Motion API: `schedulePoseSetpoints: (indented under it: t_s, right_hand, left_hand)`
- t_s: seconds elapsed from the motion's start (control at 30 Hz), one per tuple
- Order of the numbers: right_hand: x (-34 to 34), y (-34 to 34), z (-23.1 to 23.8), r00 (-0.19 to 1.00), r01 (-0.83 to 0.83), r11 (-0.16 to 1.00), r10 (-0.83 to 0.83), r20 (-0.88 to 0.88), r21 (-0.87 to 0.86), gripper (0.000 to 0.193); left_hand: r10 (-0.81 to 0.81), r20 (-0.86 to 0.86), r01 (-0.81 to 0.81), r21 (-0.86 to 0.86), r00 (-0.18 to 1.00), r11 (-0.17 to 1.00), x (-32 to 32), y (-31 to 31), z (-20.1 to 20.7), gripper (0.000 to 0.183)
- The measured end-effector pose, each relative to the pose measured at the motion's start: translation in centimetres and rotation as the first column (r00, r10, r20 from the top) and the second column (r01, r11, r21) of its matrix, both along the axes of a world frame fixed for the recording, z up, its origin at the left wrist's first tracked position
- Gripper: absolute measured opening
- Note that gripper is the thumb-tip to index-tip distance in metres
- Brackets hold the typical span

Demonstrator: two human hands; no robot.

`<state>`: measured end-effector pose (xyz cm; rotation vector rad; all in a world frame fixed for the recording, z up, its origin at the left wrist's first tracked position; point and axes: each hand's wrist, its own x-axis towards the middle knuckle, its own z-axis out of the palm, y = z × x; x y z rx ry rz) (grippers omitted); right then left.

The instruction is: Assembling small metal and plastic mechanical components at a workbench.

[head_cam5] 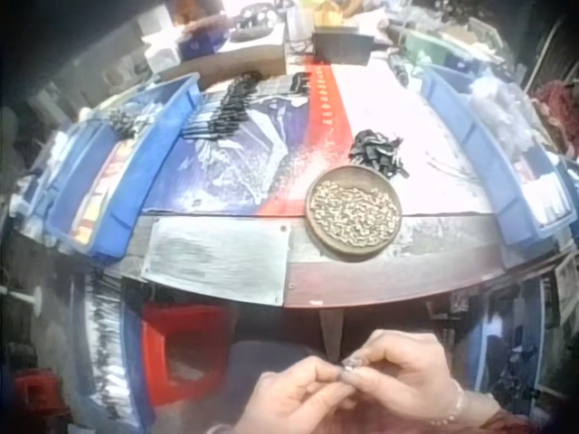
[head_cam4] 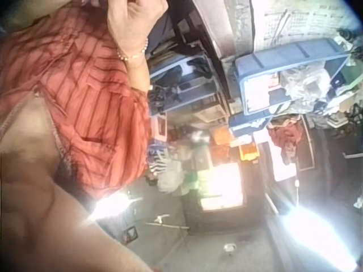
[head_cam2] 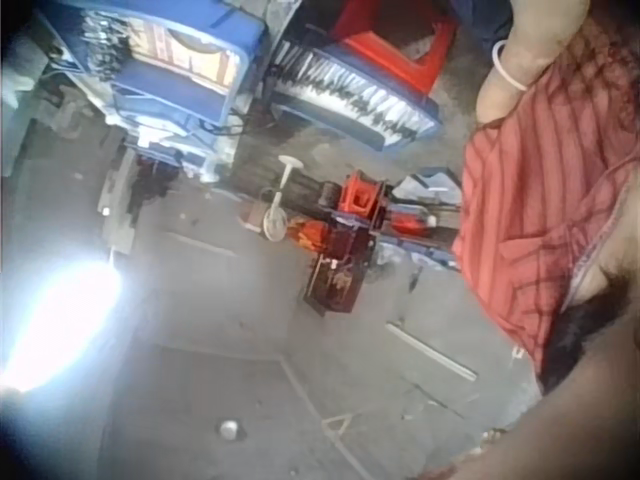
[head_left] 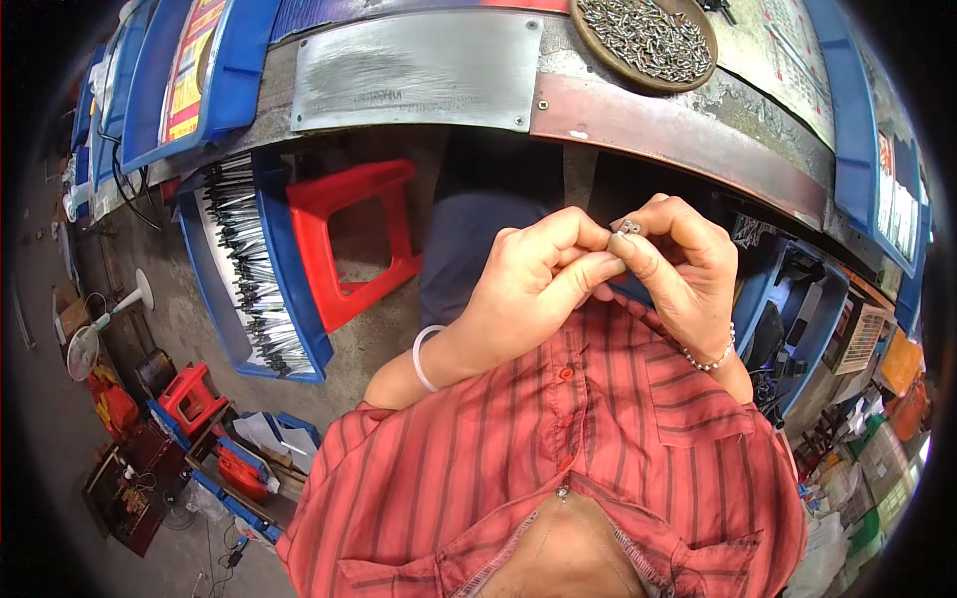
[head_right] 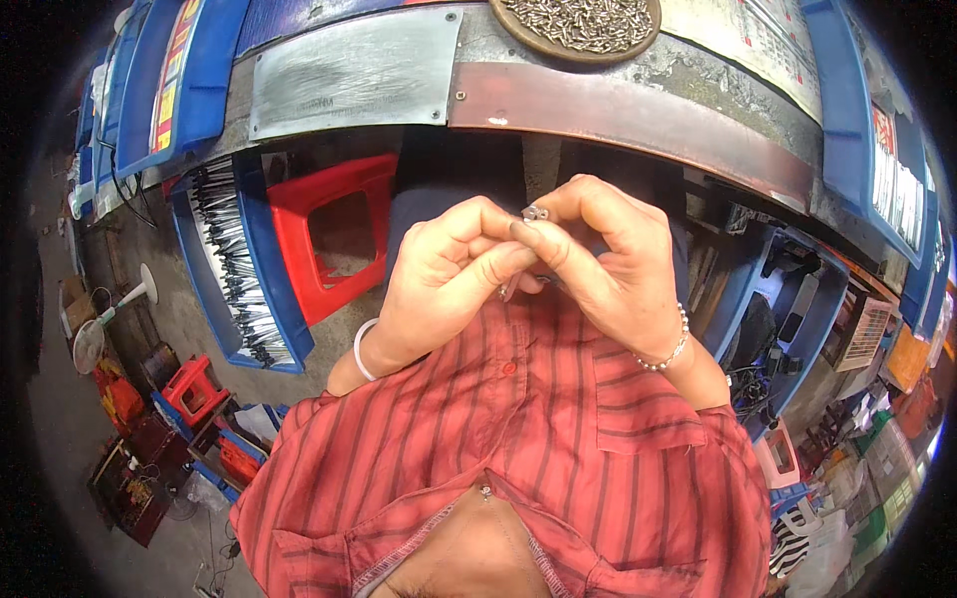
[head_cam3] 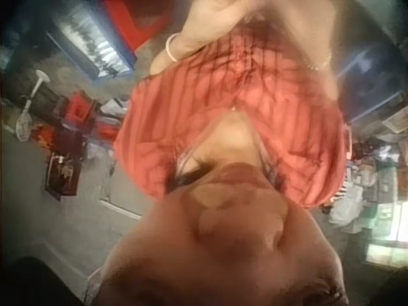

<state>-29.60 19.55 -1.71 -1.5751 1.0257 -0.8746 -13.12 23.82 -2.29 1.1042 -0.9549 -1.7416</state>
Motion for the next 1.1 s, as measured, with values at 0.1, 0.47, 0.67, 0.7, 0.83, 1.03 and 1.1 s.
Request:
schedulePoseSetpoints:
  t_s: [0.1,0.47,0.67,0.7,0.83,1.03,1.1]
  right_hand:
    - [-0.1,0.0,0.3,1.000,-0.001,1.000,0.001,0.009,0.014,0.010]
    - [0.2,-0.1,0.5,0.991,0.017,0.956,-0.054,0.120,0.294,0.011]
    - [0.4,-1.3,0.4,0.969,-0.035,0.884,-0.085,0.234,0.465,0.012]
    - [0.5,-1.5,0.5,0.953,-0.049,0.866,-0.109,0.283,0.498,0.012]
    - [0.6,-1.9,1.0,0.929,-0.061,0.834,-0.153,0.336,0.548,0.013]
    - [1.3,-1.7,1.6,0.918,-0.055,0.867,-0.151,0.367,0.496,0.013]
    - [1.5,-1.7,1.5,0.880,-0.109,0.865,-0.146,0.452,0.491,0.013]
  left_hand:
    - [-0.046,0.038,0.047,-0.011,0.998,0.999,0.2,-0.3,0.5,0.009]
    - [-0.126,-0.008,0.126,0.171,0.992,0.977,0.6,-1.4,1.2,0.010]
    - [-0.131,-0.132,0.158,0.226,0.983,0.961,1.1,-2.4,1.3,0.010]
    - [-0.133,-0.135,0.160,0.220,0.982,0.962,1.0,-2.5,1.5,0.010]
    - [-0.107,-0.206,0.151,0.210,0.973,0.966,1.0,-2.9,1.9,0.009]
    - [-0.029,-0.323,0.098,0.201,0.946,0.975,0.7,-2.4,1.7,0.021]
    - [0.126,-0.437,0.020,0.314,0.891,0.949,-0.2,-2.2,1.9,0.038]
